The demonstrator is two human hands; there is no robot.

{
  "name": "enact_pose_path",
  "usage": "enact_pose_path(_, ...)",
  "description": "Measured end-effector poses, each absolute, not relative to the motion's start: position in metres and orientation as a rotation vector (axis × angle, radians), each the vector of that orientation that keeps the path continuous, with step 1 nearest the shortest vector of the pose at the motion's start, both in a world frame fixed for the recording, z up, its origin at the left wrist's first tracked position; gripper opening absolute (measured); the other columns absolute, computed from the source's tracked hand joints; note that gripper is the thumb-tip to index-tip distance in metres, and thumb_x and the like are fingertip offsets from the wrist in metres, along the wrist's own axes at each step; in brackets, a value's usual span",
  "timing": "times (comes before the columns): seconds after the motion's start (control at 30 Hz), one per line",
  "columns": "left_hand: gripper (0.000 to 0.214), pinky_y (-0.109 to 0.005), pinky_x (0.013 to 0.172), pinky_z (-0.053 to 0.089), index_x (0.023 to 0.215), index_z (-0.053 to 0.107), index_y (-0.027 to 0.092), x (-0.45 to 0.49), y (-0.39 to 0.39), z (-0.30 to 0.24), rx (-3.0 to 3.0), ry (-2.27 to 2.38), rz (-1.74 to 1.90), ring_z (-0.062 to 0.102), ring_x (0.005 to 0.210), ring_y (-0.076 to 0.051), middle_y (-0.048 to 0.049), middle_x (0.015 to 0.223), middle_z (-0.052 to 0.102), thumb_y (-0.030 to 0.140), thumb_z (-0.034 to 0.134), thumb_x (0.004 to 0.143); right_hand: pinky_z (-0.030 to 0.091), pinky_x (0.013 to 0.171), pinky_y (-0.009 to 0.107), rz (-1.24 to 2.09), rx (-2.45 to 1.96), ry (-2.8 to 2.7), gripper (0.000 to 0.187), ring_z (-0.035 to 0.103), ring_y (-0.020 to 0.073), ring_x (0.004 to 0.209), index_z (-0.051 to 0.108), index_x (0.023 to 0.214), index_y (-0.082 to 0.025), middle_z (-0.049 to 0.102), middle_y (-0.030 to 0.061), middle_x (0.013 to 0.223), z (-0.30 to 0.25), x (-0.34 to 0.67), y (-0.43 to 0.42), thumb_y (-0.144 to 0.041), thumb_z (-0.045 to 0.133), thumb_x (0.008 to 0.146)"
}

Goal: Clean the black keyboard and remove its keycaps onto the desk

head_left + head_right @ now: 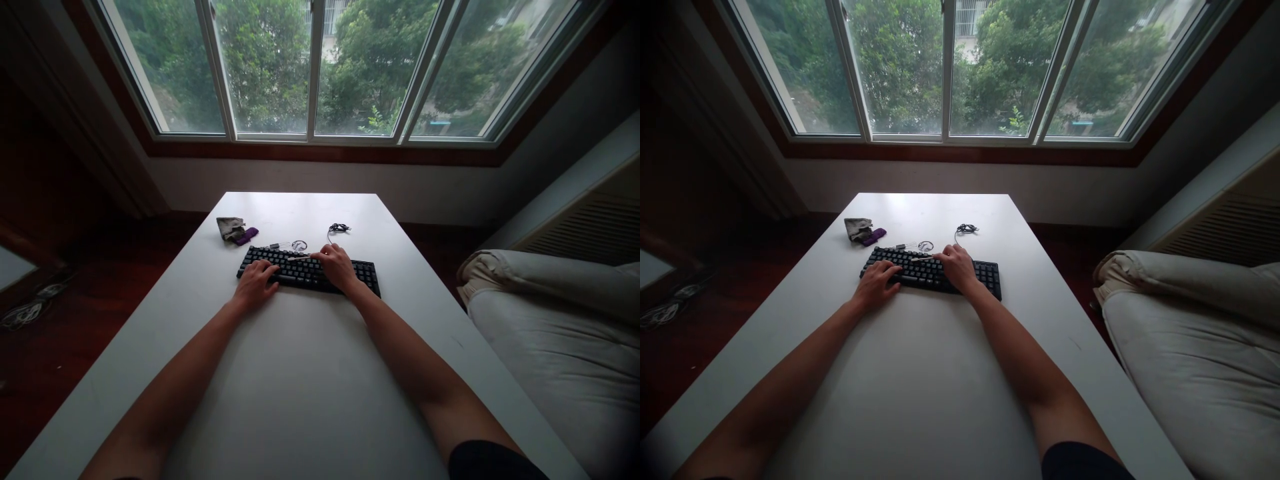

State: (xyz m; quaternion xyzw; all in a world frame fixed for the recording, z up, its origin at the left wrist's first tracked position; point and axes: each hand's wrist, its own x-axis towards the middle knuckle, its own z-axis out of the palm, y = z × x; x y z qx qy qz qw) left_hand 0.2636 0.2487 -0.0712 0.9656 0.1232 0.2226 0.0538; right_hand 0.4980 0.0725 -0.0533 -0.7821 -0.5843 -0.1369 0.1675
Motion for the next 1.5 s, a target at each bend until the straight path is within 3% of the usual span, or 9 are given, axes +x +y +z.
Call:
enact_pose_path(0.43, 0.042, -0.047, 0.095, 0.040, 0.126, 0.059, 0.026, 0.264, 0.241, -0.072, 2.944, 0.370, 0.681, 0.049, 0.113, -0.031, -0.0094, 0.120, 0.056, 0.033, 0.062, 0.085, 0.035, 0.084, 0.035, -0.380, -2.233, -1.595, 0.037, 0.047, 0.0236, 0.097, 0.070, 0.123, -0.030, 0.062, 0.0089, 0.103, -0.064, 0.469, 0.079, -0.015, 0.047, 0.097)
enact_pose_path(0.63, 0.042, -0.046, 0.096, 0.040, 0.127, 0.059, 0.026, 0.264, 0.242, -0.073, 2.945, 0.367, 0.674, 0.049, 0.114, -0.030, -0.0090, 0.120, 0.056, 0.034, 0.061, 0.086, 0.035, 0.088, 0.035, -0.352, -2.229, -1.522, 0.032, 0.047, 0.0235, 0.100, 0.074, 0.114, -0.029, 0.061, 0.0091, 0.106, -0.064, 0.492, 0.071, -0.017, 0.050, 0.097)
enact_pose_path(1.07, 0.041, -0.047, 0.097, 0.040, 0.127, 0.060, 0.028, 0.264, 0.242, -0.073, 2.926, 0.379, 0.669, 0.049, 0.114, -0.030, -0.0090, 0.121, 0.057, 0.033, 0.061, 0.086, 0.039, 0.084, 0.032, -0.264, -2.249, -1.577, 0.036, 0.050, 0.0216, 0.096, 0.072, 0.120, -0.032, 0.063, 0.0082, 0.103, -0.062, 0.489, 0.068, -0.017, 0.048, 0.098)
enact_pose_path(1.27, 0.041, -0.047, 0.098, 0.040, 0.127, 0.060, 0.027, 0.263, 0.241, -0.072, 2.919, 0.377, 0.658, 0.049, 0.115, -0.030, -0.0090, 0.121, 0.056, 0.033, 0.060, 0.087, 0.039, 0.084, 0.031, -0.168, -2.239, -1.585, 0.029, 0.050, 0.0216, 0.097, 0.074, 0.116, -0.029, 0.063, 0.0077, 0.100, -0.060, 0.519, 0.053, -0.019, 0.054, 0.096)
enact_pose_path(1.5, 0.041, -0.047, 0.098, 0.040, 0.127, 0.060, 0.026, 0.263, 0.241, -0.073, 2.920, 0.370, 0.672, 0.049, 0.114, -0.030, -0.0091, 0.120, 0.057, 0.032, 0.060, 0.086, 0.038, 0.084, 0.032, -0.271, -2.229, -1.583, 0.031, 0.049, 0.0221, 0.097, 0.073, 0.116, -0.030, 0.064, 0.0078, 0.100, -0.060, 0.502, 0.059, -0.019, 0.050, 0.098)
